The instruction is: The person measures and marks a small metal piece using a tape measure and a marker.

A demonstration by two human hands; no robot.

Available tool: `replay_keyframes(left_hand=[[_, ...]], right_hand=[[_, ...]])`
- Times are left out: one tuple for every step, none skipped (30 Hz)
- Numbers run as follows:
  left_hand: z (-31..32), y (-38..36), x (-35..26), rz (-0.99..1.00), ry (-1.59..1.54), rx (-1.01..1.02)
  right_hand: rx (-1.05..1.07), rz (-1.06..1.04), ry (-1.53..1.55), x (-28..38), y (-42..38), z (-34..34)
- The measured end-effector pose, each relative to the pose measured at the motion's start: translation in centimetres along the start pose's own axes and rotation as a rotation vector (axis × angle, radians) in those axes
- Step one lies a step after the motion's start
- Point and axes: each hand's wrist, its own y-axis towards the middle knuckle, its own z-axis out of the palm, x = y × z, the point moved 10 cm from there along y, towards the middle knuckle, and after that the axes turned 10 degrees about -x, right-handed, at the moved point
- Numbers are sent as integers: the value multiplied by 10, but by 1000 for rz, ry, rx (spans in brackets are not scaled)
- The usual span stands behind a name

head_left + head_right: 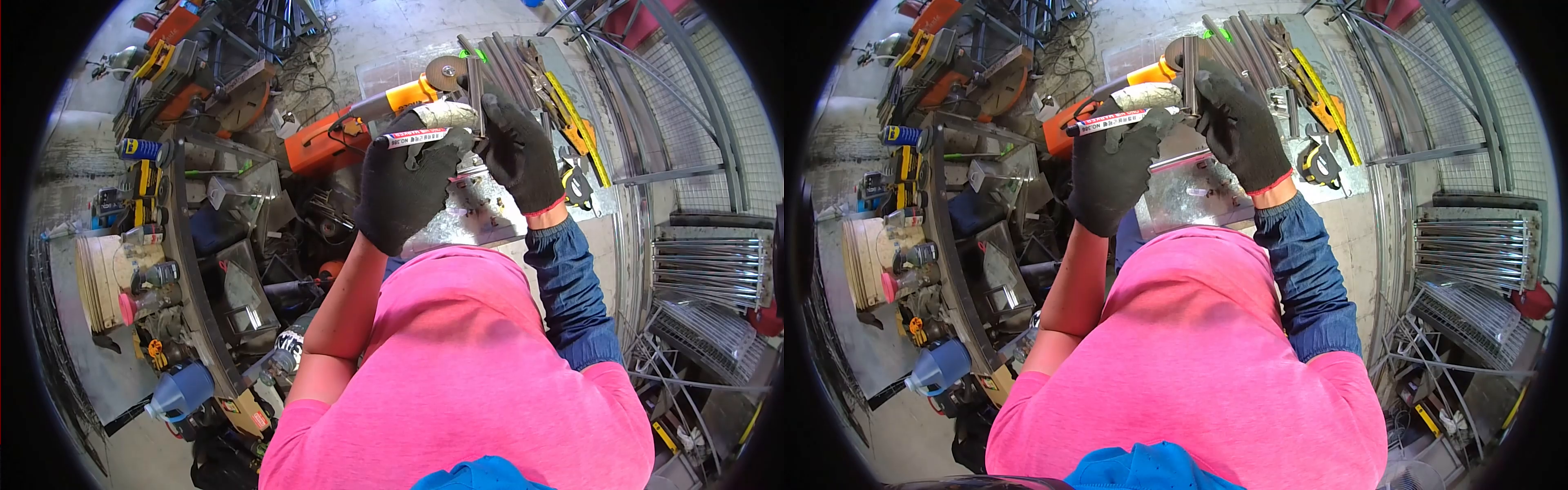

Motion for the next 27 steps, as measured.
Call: replay_keyframes(left_hand=[[-2, 1, -3, -2, 0, -1], [-3, 0, 3, -102, 10, 14], [-3, -2, 12, -202, 19, 28], [-3, -3, 12, -204, 19, 28], [-7, -2, 14, -216, 0, -11], [-10, -1, 15, -227, -20, -48], [-9, -2, 16, -227, -20, -47], [-10, -1, 11, -150, -11, -68], [-11, -1, 5, -73, -1, -89], [-9, -2, 6, -74, -2, -86], [-9, -4, 6, -85, -60, -99], [-9, -5, 7, -96, -117, -113], [-8, -5, 8, -97, -117, -112], [-7, -5, 6, -52, -120, -111], [-7, -4, 4, -7, -122, -109], [-7, -4, 6, -10, -121, -111], [-6, -4, 3, 34, -113, -102], [-5, -4, -1, 79, -105, -93], [-5, -4, -2, 77, -105, -94], [-6, -4, -6, 99, -93, -100], [-6, -4, -9, 121, -81, -105], [-5, -5, -8, 119, -82, -104], [-7, -6, -8, 122, -91, -134], [-10, -6, -8, 126, -100, -163], [-10, -8, -7, 122, -100, -161], [-12, -8, 0, 70, -85, -185], [-15, -9, 7, 19, -71, -210]], right_hand=[[-29, -36, 4, 7, 4, -2], [-59, -71, 8, 13, 5, -3], [-57, -71, 9, 13, 4, -2], [-51, -52, -55, 10, 3, 0], [-45, -33, -120, 8, 1, 1], [-45, -33, -120, 10, 0, 1], [-33, 90, 69, 5, -2, 3], [-22, 214, 258, -2, -4, 8], [-25, 216, 256, -2, -4, 10], [-22, 275, 448, -5, -6, 15], [-19, 333, 640, -6, -7, 20], [-20, 335, 640, -4, -6, 21], [-5, 296, 537, 1, -3, 21], [11, 257, 435, 3, -1, 21], [12, 260, 435, 1, -2, 23], [2, 260, 438, -3, -3, 24], [-8, 258, 440, -5, -4, 24], [-7, 260, 440, -6, -3, 26], [-22, 296, 479, -10, -3, 27], [-38, 332, 518, -13, -3, 28], [-38, 334, 517, -7, -1, 26], [-24, 352, 470, 3, 3, 23], [-11, 370, 422, 9, 5, 21], [-12, 374, 422, 12, 6, 20], [-4, 373, 367, 12, 7, 20], [5, 372, 312, 11, 8, 21], [-109, 358, 525, 8, 8, 23]])
